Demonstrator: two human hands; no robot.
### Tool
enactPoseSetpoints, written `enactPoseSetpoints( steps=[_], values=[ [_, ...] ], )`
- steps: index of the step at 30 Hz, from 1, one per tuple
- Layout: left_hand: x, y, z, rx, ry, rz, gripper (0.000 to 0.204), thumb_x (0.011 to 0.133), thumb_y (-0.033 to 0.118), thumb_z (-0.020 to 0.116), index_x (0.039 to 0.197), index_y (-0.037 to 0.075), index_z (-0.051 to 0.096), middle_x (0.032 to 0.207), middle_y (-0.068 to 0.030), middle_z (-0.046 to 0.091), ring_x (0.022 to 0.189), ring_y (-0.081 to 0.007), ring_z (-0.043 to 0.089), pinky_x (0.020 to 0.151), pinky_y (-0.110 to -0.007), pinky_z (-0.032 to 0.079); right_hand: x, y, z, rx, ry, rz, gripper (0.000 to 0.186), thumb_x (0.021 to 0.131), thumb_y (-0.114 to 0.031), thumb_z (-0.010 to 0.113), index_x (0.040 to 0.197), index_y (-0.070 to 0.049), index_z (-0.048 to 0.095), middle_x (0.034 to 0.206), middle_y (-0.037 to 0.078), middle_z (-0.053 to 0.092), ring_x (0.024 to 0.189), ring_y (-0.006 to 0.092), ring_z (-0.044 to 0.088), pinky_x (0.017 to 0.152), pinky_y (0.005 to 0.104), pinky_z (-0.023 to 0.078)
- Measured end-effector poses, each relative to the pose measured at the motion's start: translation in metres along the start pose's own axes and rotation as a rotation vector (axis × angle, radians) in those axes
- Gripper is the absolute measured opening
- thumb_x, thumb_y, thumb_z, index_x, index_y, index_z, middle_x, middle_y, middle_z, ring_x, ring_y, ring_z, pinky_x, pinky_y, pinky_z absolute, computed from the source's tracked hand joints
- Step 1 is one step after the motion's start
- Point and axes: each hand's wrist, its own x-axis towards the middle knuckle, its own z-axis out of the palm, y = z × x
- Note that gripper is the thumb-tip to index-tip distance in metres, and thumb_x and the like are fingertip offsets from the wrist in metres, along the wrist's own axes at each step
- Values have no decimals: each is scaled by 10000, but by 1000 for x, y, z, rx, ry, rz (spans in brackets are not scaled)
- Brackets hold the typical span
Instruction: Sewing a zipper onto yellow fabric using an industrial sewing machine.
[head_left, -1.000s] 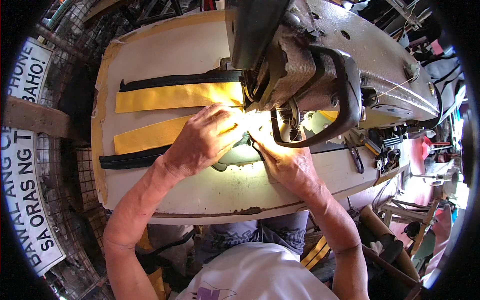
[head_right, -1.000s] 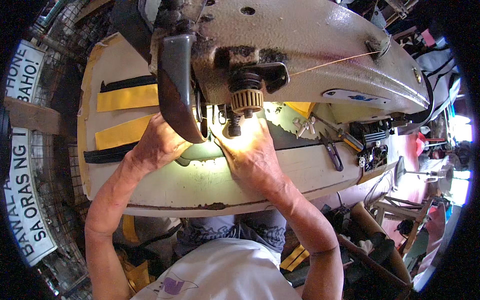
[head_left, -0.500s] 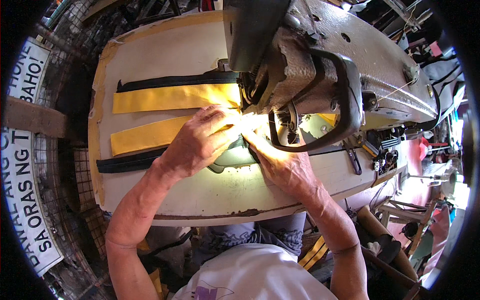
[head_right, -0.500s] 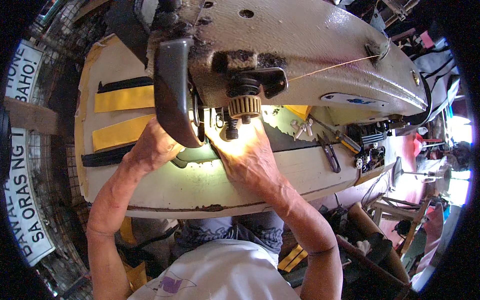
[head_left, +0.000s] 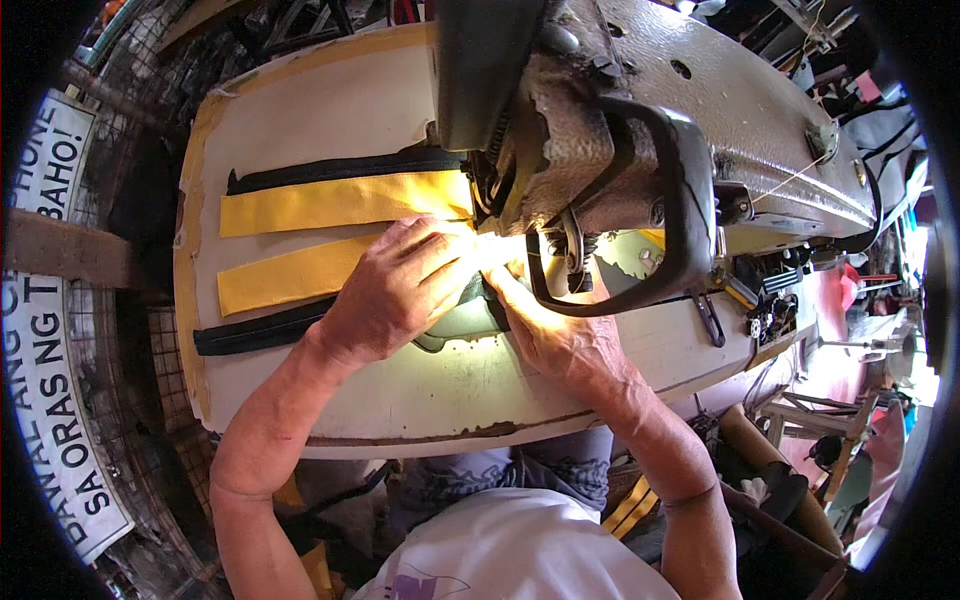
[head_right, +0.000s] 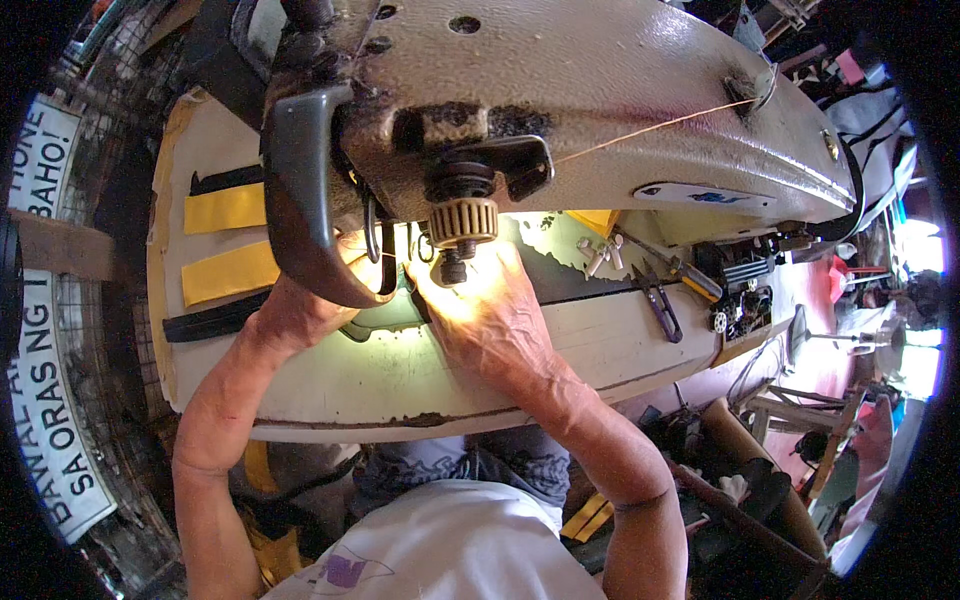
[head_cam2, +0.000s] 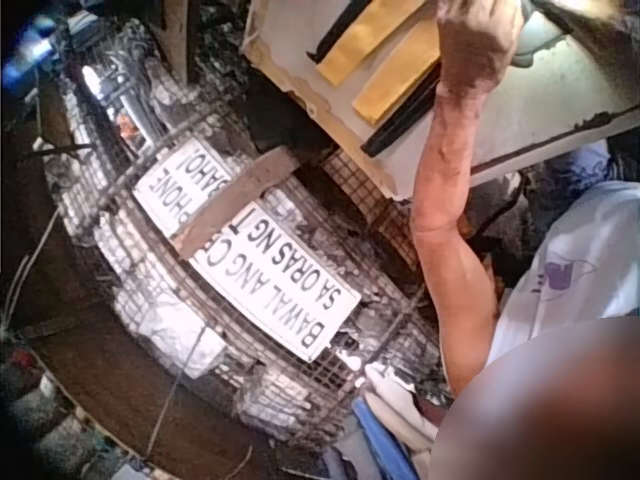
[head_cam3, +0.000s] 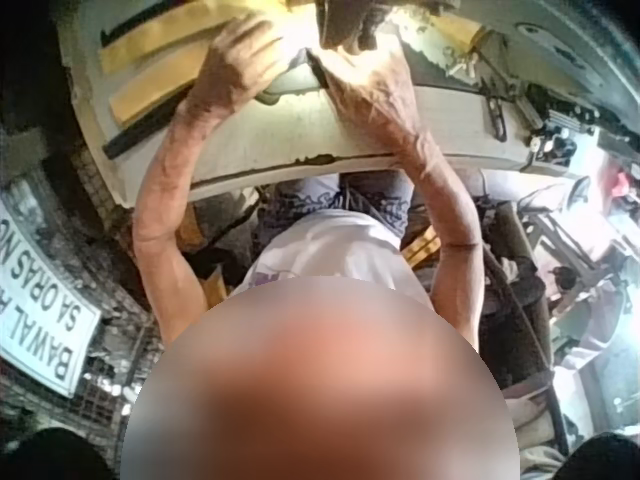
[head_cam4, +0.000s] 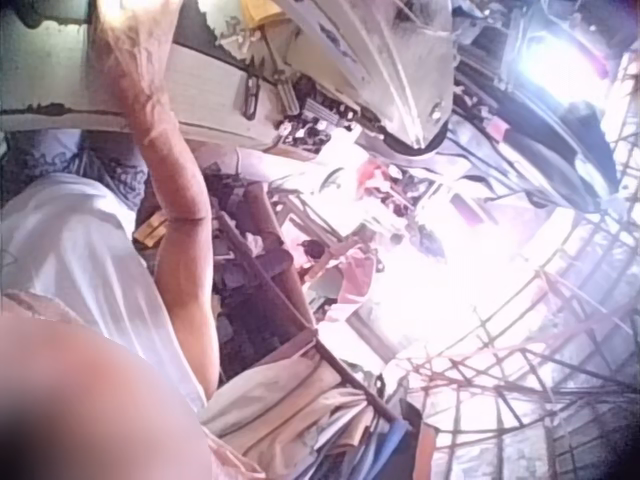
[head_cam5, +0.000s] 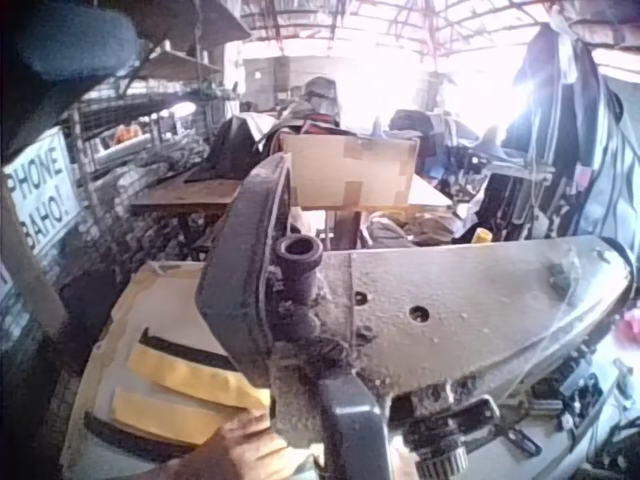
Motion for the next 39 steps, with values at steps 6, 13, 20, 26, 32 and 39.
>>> enactPoseSetpoints(
  steps=[6, 13, 20, 26, 32, 39],
  values=[
    [0, 1, -5, -48, -193, -74, 288, 821, 113, 702, 1092, 18, 686, 1124, -106, 644, 1119, -288, 609, 1032, -447, 495, 0, -1, 0, -68, 29, -30, 346, 805, -133, 664, 1144, -70, 688, 883, 69, 686, 851, 287, 636, 794, 456, 463],
    [-3, 5, -10, -1, -134, -19, 312, 815, 111, 668, 1104, -5, 689, 1185, -135, 631, 1222, -308, 568, 1134, -460, 429, -4, -3, -8, -18, 28, 13, 237, 799, -122, 700, 1029, -63, 712, 906, 102, 675, 875, 306, 621, 814, 457, 456],
    [-6, 5, -7, 9, -121, -10, 326, 803, 91, 671, 1105, -30, 680, 1197, -151, 620, 1218, -317, 569, 1134, -460, 429, -5, -3, -10, 68, 30, 57, 185, 796, -121, 708, 969, -55, 705, 915, 123, 668, 874, 326, 613, 825, 476, 471],
    [-3, 4, -5, -103, -159, -115, 316, 786, 37, 693, 1088, -52, 669, 1147, -153, 635, 1154, -314, 605, 1089, -437, 475, -1, -4, -12, 93, -78, 77, 334, 847, -80, 725, 1180, -79, 703, 1092, 128, 715, 1035, 342, 668, 929, 491, 496],
    [-2, 5, -6, -91, -55, -74, 289, 813, 38, 681, 1091, -39, 673, 1144, -140, 647, 1142, -314, 619, 1079, -442, 487, 1, -5, -12, 63, -95, 55, 333, 869, -76, 710, 1201, -66, 687, 1123, 147, 706, 1034, 347, 671, 923, 493, 507],
    [-5, 4, -6, -153, -58, -122, 259, 825, 58, 668, 1067, -35, 679, 1155, -136, 650, 1174, -312, 609, 1104, -458, 471, 1, -6, -14, 98, -116, 87, 331, 858, -78, 726, 1187, -63, 691, 1129, 152, 705, 1050, 351, 671, 923, 481, 520]
  ],
)
